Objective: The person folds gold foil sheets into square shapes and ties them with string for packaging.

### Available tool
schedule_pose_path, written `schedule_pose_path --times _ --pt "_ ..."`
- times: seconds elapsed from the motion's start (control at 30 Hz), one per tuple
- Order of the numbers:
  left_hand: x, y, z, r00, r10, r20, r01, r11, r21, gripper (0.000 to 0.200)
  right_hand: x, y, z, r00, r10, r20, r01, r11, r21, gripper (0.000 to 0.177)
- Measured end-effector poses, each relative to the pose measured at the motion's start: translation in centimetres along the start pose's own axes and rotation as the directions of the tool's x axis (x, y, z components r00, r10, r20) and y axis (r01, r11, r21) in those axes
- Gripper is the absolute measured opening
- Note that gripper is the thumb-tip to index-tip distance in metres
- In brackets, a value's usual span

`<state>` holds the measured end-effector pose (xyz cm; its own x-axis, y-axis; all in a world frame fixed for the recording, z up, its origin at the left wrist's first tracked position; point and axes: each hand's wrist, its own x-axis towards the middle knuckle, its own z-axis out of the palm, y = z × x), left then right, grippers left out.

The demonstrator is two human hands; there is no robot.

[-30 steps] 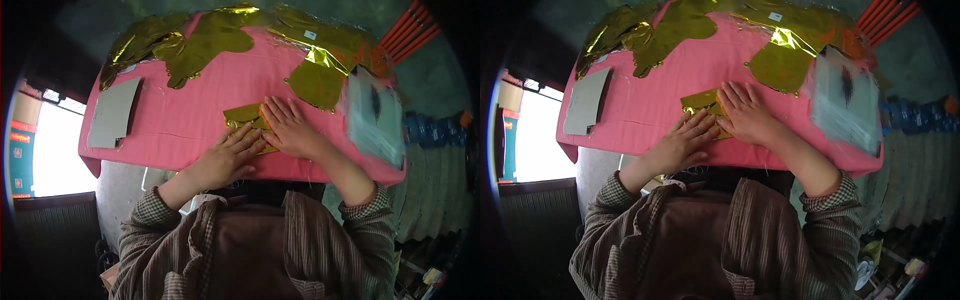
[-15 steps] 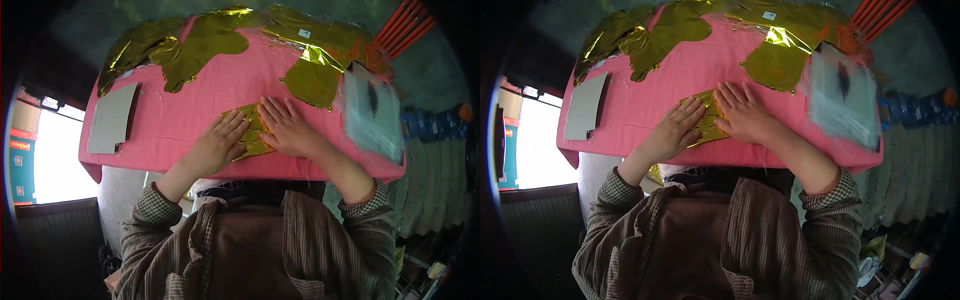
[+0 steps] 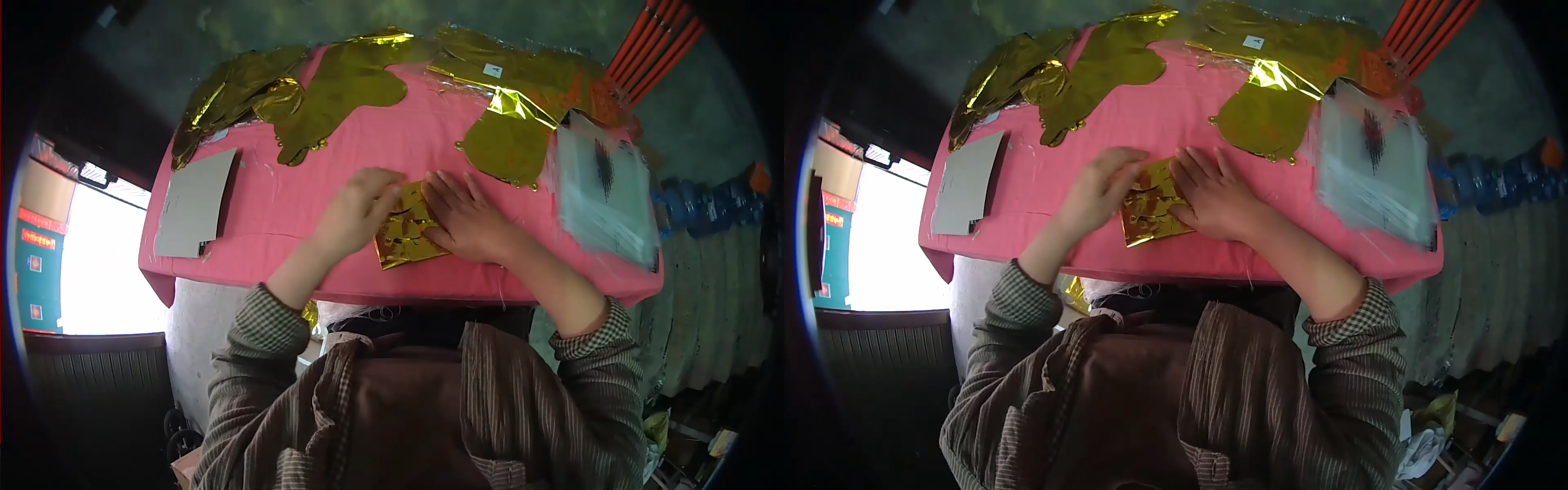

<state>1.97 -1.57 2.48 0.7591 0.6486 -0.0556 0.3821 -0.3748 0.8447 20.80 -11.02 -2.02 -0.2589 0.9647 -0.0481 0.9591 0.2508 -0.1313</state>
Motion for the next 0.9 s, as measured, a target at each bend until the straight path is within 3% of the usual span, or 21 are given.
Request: schedule_pose_path --times 0.07,0.1,0.17,0.33,0.4,0.43,0.5,0.53,0.67,0.73,0.9 --pt "1.6 -1.8 1.9 0.889 0.457 -0.037 -0.423 0.847 0.323 0.042 0.0 -0.1 -0.5 1.0 0.008 0.029 -0.008 1.0 0.014 0.066" --pt "1.9 -2.5 2.7 0.885 0.464 -0.036 -0.429 0.844 0.323 0.042 0.0 -0.2 -0.7 0.998 0.014 0.065 -0.016 0.999 0.033 0.067" --pt "2.0 -3.2 4.0 0.904 0.418 0.095 -0.392 0.716 0.578 0.051 0.0 -0.1 -0.5 0.998 0.02 0.052 -0.021 1.0 0.021 0.067" --pt "1.5 -3.2 4.0 0.903 0.404 0.143 -0.4 0.674 0.621 0.058 0.0 0.5 0.6 1.0 0.011 -0.003 -0.011 1.0 0.012 0.068" --pt "1.5 -3.1 4.0 0.9 0.406 0.159 -0.408 0.656 0.635 0.057 0.0 1.3 0.5 0.995 0.055 -0.078 -0.029 0.952 0.304 0.064" --pt "1.5 -2.9 4.1 0.909 0.38 0.173 -0.391 0.631 0.67 0.056 -0.1 2.0 0.2 0.995 0.06 -0.082 -0.032 0.951 0.307 0.064" --pt "1.4 -2.7 4.1 0.917 0.351 0.19 -0.377 0.604 0.702 0.055 -0.7 3.6 -0.5 0.947 0.169 -0.274 0.02 0.82 0.573 0.055" --pt "1.4 -2.7 4.2 0.917 0.352 0.186 -0.375 0.607 0.701 0.054 -0.8 4.0 -0.5 0.886 0.237 -0.399 0.06 0.794 0.605 0.039" --pt "1.6 -3.0 4.4 0.913 0.368 0.179 -0.379 0.598 0.706 0.052 -2.7 4.5 -1.6 0.926 0.261 -0.275 -0.105 0.874 0.474 0.022" --pt "1.6 -2.8 4.3 0.912 0.367 0.18 -0.381 0.6 0.703 0.052 -3.1 4.3 -0.6 0.9 0.155 -0.406 0.011 0.926 0.378 0.013" --pt "1.5 -2.4 4.2 0.913 0.363 0.187 -0.383 0.603 0.7 0.052 -3.0 3.4 0.3 0.848 0.17 -0.503 0.065 0.907 0.416 0.013"
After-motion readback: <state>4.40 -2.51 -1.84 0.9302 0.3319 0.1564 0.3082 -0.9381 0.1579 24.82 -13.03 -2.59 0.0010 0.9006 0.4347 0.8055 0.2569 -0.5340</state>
